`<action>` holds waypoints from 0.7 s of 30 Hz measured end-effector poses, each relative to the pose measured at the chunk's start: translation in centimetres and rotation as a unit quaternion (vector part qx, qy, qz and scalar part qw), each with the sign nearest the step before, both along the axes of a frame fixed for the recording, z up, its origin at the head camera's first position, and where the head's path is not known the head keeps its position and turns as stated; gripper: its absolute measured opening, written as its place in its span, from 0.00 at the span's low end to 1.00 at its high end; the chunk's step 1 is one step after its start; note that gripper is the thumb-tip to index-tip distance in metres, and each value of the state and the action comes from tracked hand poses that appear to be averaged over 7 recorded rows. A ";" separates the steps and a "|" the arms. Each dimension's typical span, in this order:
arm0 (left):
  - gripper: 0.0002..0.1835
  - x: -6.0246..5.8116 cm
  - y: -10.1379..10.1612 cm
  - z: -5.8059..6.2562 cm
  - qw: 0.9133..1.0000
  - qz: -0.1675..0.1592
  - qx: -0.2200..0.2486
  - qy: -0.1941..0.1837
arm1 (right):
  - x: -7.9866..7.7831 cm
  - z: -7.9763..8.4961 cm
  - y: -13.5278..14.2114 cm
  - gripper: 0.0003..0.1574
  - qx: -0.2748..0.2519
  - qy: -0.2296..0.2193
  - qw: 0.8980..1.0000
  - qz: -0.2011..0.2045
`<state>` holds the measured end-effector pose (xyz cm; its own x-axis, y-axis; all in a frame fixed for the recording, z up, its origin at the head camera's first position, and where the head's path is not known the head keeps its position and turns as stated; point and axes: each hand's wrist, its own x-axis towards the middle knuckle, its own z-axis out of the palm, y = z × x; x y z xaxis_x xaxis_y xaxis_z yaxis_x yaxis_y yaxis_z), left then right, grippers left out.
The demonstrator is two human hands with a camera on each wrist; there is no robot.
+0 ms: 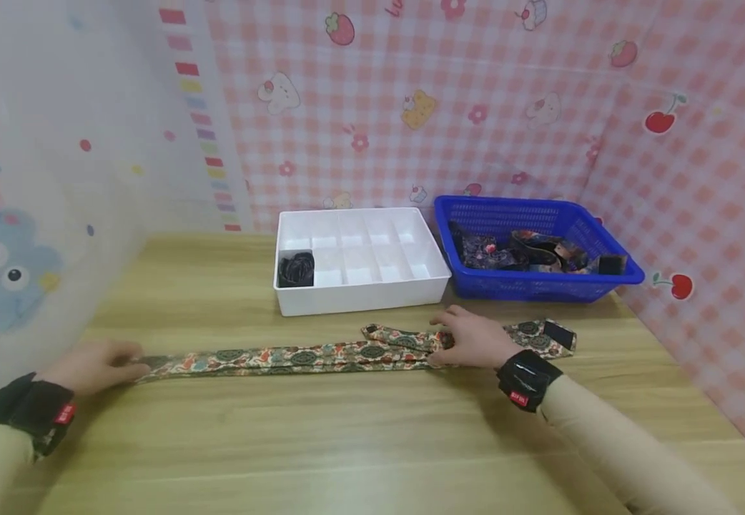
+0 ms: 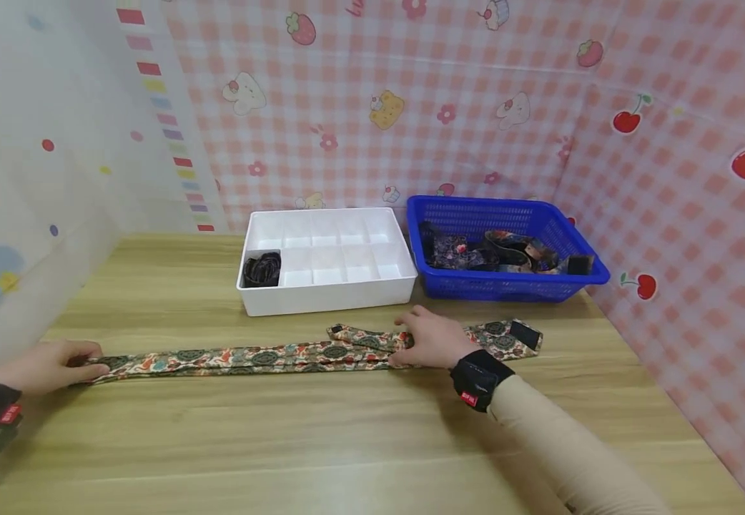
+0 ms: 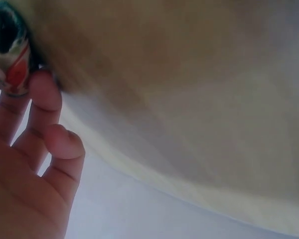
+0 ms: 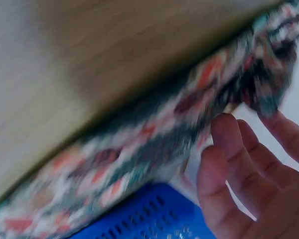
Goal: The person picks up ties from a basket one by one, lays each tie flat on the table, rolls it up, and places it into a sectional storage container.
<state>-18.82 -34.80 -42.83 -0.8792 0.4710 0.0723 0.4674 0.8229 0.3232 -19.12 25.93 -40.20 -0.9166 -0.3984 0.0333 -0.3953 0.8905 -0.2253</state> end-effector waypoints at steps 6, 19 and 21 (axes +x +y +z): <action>0.10 0.4 1.4 -0.2 1.000 0.017 -0.006 -0.013 | -0.2 -1.3 2.2 0.10 -0.014 0.023 0.998 -0.050; 0.11 -0.2 0.5 0.3 1.000 0.011 -0.013 -0.022 | 0.8 -0.4 10.2 0.19 -0.219 -0.080 0.955 -0.185; 0.13 -0.1 0.3 0.0 0.999 0.019 -0.020 -0.027 | 0.7 -0.4 9.3 0.27 -0.201 -0.086 0.959 -0.181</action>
<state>-18.94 -34.54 -42.83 -0.8986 0.4387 0.0065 0.4184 0.8523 0.3141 -18.47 35.18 -40.62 -0.9981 -0.0398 -0.0471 -0.0026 0.7904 -0.6126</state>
